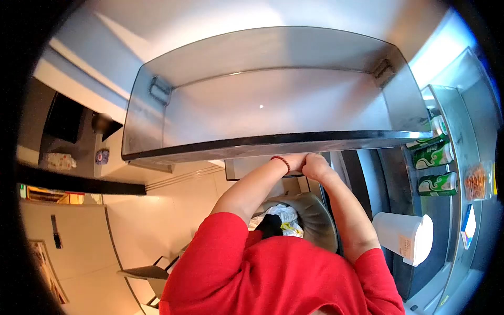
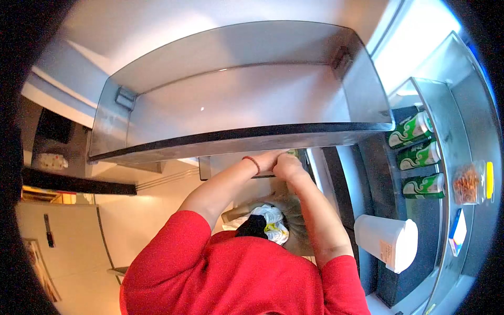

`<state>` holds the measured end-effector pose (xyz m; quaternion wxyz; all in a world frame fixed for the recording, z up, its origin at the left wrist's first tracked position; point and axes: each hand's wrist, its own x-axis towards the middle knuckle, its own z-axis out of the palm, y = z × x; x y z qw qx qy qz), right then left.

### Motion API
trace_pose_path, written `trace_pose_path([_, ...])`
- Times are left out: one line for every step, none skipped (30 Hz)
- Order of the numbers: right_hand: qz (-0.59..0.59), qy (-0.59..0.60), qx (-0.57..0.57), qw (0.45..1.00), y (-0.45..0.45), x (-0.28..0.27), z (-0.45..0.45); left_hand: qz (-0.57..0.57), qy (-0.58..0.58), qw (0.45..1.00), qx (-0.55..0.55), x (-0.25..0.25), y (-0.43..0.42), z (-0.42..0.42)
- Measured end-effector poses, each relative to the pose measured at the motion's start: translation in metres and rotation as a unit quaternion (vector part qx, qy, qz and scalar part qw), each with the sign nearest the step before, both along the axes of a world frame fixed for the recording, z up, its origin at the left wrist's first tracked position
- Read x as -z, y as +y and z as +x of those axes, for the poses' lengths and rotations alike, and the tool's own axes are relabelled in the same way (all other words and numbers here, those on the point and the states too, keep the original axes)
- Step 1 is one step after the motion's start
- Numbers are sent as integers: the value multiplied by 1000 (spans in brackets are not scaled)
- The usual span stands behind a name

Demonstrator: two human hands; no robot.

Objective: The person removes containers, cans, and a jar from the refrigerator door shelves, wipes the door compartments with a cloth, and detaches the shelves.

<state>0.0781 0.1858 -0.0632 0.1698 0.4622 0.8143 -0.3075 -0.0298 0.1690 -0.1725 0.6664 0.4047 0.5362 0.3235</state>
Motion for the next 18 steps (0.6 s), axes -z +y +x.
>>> trace_pose_path([2,-2,5,1000,-1,0,-1,14,5,999,36,-13,-5,-2])
trace_pose_path([4,-4,1,1000,-2,-3,-2,53,117,990,65,-56,-11,-2])
trace_pose_path([13,1,6,1000,-2,-6,-2,91,226,965,92,-84,-15,-1])
trace_pose_path([23,4,10,1000,-2,-7,0,124,303,942,76,-88,-18,0])
trace_pose_path([23,-2,5,1000,0,0,3,123,299,944,70,-80,-21,-2])
trace_pose_path([23,42,-11,999,4,12,6,160,388,906,51,-68,-25,-7])
trace_pose_path([22,88,-26,996,4,15,6,193,475,858,32,-65,-32,-13])
trace_pose_path([21,109,-41,993,2,18,8,185,523,831,24,-62,-41,-21])
trace_pose_path([19,108,-40,993,-1,21,5,179,571,801,18,-67,-51,-31])
trace_pose_path([11,119,-56,991,-6,25,1,112,592,795,73,-84,-60,-42])
trace_pose_path([2,131,-72,989,-9,32,-5,45,609,781,128,-98,-67,-53])
trace_pose_path([4,114,-98,989,-11,44,-13,44,610,780,132,-97,-72,-63])
trace_pose_path([3,116,-98,988,-18,34,-21,3,625,775,95,-93,-77,-71])
trace_pose_path([-16,106,-101,989,-24,23,-29,-37,639,766,56,-89,-81,-79])
trace_pose_path([-34,96,-104,989,-26,15,-34,-38,641,765,55,-85,-84,-85])
trace_pose_path([-19,106,-142,984,-26,24,-39,-47,660,750,15,-81,-87,-89])
trace_pose_path([-19,107,-141,984,-26,24,-42,-54,677,734,-25,-76,-89,-91])
trace_pose_path([-31,86,-148,985,-27,21,-48,-63,654,752,-49,-81,-89,-91])
